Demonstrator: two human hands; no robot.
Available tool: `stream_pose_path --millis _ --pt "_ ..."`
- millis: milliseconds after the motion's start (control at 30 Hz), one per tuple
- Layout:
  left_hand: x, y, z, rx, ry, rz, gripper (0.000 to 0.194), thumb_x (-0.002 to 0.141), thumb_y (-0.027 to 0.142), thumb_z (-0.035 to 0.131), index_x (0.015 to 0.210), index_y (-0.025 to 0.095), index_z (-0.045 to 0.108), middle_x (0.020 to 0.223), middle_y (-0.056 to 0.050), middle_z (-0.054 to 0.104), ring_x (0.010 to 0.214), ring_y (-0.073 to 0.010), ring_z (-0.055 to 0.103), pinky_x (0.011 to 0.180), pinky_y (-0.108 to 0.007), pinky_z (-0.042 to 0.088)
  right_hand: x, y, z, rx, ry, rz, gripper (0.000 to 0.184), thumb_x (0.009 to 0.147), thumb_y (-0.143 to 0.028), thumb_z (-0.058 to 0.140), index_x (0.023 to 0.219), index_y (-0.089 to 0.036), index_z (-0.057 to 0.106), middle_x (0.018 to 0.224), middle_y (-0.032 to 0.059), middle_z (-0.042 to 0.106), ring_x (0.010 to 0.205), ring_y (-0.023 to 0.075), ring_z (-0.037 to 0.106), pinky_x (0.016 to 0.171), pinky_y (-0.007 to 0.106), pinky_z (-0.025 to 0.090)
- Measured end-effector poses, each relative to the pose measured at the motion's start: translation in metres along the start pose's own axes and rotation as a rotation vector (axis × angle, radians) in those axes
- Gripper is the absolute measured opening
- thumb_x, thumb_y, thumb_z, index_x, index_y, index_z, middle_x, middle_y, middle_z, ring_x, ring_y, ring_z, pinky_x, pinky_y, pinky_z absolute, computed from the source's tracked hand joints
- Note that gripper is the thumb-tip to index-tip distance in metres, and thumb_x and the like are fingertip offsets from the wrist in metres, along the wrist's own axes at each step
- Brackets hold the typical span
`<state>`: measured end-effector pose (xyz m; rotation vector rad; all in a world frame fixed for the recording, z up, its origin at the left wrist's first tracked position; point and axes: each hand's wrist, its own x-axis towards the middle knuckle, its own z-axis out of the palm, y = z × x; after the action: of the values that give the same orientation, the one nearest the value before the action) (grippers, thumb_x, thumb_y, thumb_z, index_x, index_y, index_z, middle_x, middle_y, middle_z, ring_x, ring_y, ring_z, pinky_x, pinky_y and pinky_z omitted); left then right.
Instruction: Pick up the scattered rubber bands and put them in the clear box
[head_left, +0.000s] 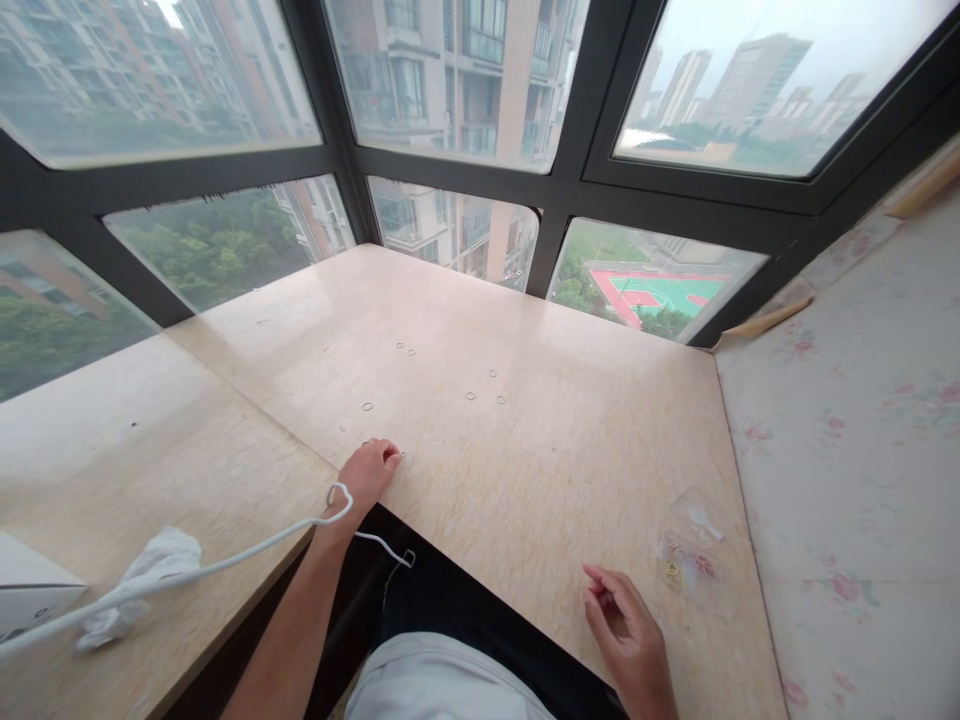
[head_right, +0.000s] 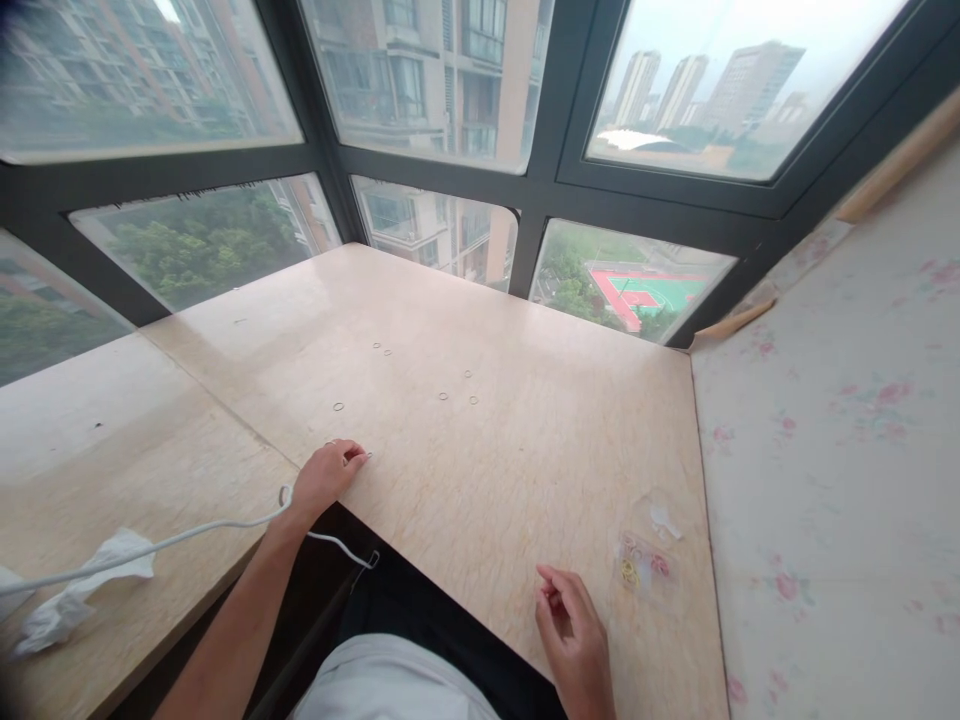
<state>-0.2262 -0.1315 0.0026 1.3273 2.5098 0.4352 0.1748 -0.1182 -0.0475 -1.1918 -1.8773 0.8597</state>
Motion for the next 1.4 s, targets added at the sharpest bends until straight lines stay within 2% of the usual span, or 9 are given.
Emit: stream_pose_path --millis 167,267,400,533,733,900,1100,1233,1400 --pt "0.0 0.0 0.0 -0.011 -0.023 0.049 0.015 0.086 0.016 0.046 0.075 0.019 0.057 0.079 -0.007 0.061 0.078 -0.022 0.056 0.067 -0.031 0.039 0.001 -0.003 0.0 -0.041 -0.002 -0.012 0.023 0.089 -0.034 0.055 0.102 -0.019 0.066 0.085 0.0073 0.064 0.073 0.0184 0.063 0.064 0.028 0.055" --pt "-0.003 0.003 0.001 -0.155 0.005 0.072 0.015 0.083 0.012 0.046 0.072 0.02 0.052 0.074 -0.004 0.057 0.074 -0.0198 0.053 0.066 -0.03 0.037 0.001 -0.005 0.0 -0.049 -0.012 -0.009 0.022 0.09 -0.033 0.054 0.103 -0.019 0.065 0.086 0.0073 0.064 0.073 0.018 0.063 0.065 0.028 0.055" --pt "-0.009 0.017 0.005 -0.72 -0.07 0.077 0.015 0.08 0.024 0.057 0.069 0.02 0.048 0.065 0.001 0.052 0.061 -0.0143 0.047 0.057 -0.026 0.037 0.001 -0.008 0.0 -0.055 -0.005 -0.01 0.023 0.09 -0.032 0.053 0.103 -0.019 0.066 0.086 0.0076 0.064 0.072 0.0178 0.063 0.064 0.027 0.055" --pt "-0.021 0.047 0.011 -1.449 -0.325 0.048 0.032 0.072 0.037 0.074 0.077 0.018 0.049 0.067 0.003 0.053 0.051 -0.0073 0.043 0.048 -0.02 0.033 0.002 -0.013 -0.001 -0.057 -0.01 0.006 0.023 0.09 -0.032 0.052 0.103 -0.019 0.066 0.087 0.0079 0.064 0.074 0.0182 0.063 0.065 0.028 0.055" --pt "-0.035 0.101 0.022 -1.818 -0.574 0.009 0.026 0.071 0.019 0.079 0.087 0.016 0.059 0.07 0.002 0.056 0.051 -0.0039 0.045 0.05 -0.018 0.036 0.002 -0.018 -0.003 -0.031 -0.017 0.015 0.022 0.092 -0.027 0.05 0.105 -0.02 0.065 0.089 0.0071 0.063 0.077 0.0179 0.062 0.069 0.028 0.055" --pt "-0.039 0.14 0.039 -1.785 -0.634 0.019 0.026 0.071 0.021 0.079 0.092 0.014 0.065 0.073 -0.001 0.063 0.052 -0.0055 0.049 0.052 -0.02 0.038 0.004 -0.02 -0.002 0.003 -0.02 0.036 0.022 0.092 -0.025 0.047 0.106 -0.02 0.064 0.09 0.0068 0.062 0.079 0.0176 0.062 0.07 0.027 0.054" --pt "-0.048 0.193 0.065 -1.42 -0.583 0.179 0.017 0.074 0.029 0.076 0.082 0.015 0.069 0.075 -0.008 0.072 0.055 -0.0113 0.055 0.055 -0.024 0.041 0.008 -0.027 -0.003 0.038 -0.032 0.051 0.022 0.09 -0.017 0.047 0.104 -0.02 0.064 0.089 0.0051 0.061 0.079 0.0166 0.061 0.07 0.026 0.052" --pt "-0.062 0.235 0.086 -1.142 -0.555 0.383 0.013 0.081 0.03 0.068 0.079 0.018 0.073 0.078 -0.008 0.073 0.066 -0.0167 0.061 0.062 -0.027 0.045 0.009 -0.028 -0.002 0.057 -0.028 0.056 0.027 0.086 -0.011 0.045 0.104 -0.02 0.063 0.089 0.0041 0.061 0.079 0.0162 0.061 0.071 0.026 0.05" --pt "-0.088 0.285 0.106 -0.778 -0.368 0.777 0.013 0.086 0.024 0.06 0.083 0.022 0.073 0.086 -0.004 0.07 0.082 -0.019 0.058 0.075 -0.031 0.045 0.006 -0.019 0.004 0.009 0.028 0.107 0.019 0.077 -0.008 0.048 0.083 -0.018 0.063 0.079 0.004 0.062 0.069 0.017 0.058 0.061 0.026 0.045"
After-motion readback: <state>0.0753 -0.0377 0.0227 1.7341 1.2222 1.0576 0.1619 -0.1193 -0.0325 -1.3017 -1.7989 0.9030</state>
